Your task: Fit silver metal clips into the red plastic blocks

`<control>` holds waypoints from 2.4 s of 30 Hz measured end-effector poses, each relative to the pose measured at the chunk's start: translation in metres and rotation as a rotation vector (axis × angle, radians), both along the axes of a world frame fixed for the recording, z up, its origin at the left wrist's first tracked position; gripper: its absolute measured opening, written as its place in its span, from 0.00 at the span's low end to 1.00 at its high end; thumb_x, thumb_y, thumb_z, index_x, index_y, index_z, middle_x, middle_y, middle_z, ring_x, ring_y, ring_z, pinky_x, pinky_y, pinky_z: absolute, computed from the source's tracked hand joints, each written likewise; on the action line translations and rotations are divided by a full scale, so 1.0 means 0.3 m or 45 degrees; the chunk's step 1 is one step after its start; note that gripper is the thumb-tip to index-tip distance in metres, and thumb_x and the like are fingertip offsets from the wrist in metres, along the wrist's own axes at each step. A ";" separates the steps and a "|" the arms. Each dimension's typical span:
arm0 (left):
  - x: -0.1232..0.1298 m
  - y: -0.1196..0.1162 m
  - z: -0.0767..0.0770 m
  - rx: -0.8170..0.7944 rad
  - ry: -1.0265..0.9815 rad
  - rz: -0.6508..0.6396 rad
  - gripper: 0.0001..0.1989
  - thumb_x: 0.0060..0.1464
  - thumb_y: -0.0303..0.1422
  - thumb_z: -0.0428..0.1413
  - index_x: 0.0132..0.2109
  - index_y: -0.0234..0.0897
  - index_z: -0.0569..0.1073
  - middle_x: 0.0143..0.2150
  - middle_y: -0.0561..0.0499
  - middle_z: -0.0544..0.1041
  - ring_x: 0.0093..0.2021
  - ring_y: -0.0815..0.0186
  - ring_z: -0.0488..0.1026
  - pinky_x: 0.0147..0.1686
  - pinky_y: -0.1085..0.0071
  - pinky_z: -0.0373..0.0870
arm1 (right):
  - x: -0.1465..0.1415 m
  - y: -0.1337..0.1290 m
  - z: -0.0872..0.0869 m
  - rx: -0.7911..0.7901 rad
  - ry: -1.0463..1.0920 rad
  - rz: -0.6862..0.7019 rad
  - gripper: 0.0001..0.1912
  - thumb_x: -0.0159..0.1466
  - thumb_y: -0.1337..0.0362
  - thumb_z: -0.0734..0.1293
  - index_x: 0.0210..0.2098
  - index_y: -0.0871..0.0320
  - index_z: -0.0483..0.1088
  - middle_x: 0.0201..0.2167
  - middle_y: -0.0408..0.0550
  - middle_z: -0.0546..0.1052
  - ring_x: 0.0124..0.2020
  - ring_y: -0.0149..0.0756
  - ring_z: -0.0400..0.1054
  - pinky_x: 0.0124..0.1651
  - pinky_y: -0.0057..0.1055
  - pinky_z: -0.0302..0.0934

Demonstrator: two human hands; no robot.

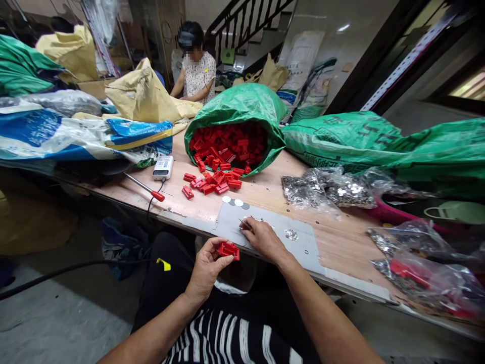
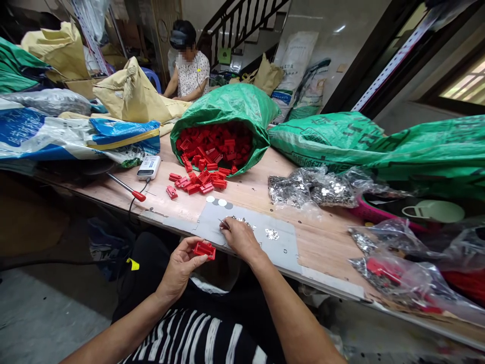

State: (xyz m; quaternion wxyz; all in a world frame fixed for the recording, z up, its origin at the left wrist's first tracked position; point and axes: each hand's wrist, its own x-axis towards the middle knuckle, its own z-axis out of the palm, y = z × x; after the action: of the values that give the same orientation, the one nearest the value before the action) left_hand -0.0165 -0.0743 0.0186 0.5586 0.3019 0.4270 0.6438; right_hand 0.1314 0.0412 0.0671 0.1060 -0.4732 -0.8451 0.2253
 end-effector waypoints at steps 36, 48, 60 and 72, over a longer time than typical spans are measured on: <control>-0.018 0.013 -0.002 0.047 0.123 0.073 0.17 0.46 0.29 0.64 0.44 0.38 0.71 0.42 0.51 0.77 0.42 0.67 0.75 0.47 0.71 0.70 | -0.006 -0.001 0.020 -0.030 0.289 -0.113 0.03 0.61 0.63 0.62 0.35 0.55 0.65 0.32 0.43 0.74 0.32 0.34 0.67 0.35 0.28 0.57; -0.022 -0.001 0.012 0.290 0.720 0.192 0.14 0.51 0.30 0.60 0.46 0.40 0.73 0.45 0.47 0.76 0.45 0.63 0.74 0.47 0.67 0.71 | -0.050 -0.161 -0.050 -0.147 0.674 -0.065 0.04 0.62 0.63 0.63 0.36 0.56 0.67 0.30 0.41 0.71 0.30 0.31 0.65 0.35 0.27 0.58; -0.016 -0.009 0.044 0.215 0.562 0.136 0.15 0.50 0.30 0.60 0.47 0.38 0.73 0.45 0.47 0.77 0.45 0.62 0.75 0.48 0.67 0.72 | -0.024 -0.173 -0.065 -0.285 0.812 -0.032 0.08 0.64 0.58 0.62 0.39 0.55 0.66 0.33 0.43 0.70 0.35 0.33 0.64 0.39 0.29 0.59; -0.017 -0.011 0.059 0.076 0.171 -0.030 0.21 0.50 0.32 0.61 0.52 0.37 0.69 0.47 0.46 0.77 0.47 0.62 0.75 0.51 0.64 0.70 | 0.010 -0.191 -0.061 -0.445 0.899 -0.056 0.11 0.64 0.54 0.62 0.37 0.56 0.66 0.31 0.41 0.68 0.32 0.31 0.61 0.36 0.27 0.58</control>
State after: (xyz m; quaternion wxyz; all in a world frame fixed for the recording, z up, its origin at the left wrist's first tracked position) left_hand -0.0218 -0.0776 0.0363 0.5270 0.3658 0.4404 0.6281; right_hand 0.1346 -0.0160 0.0489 0.3127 -0.3955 -0.6953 0.5123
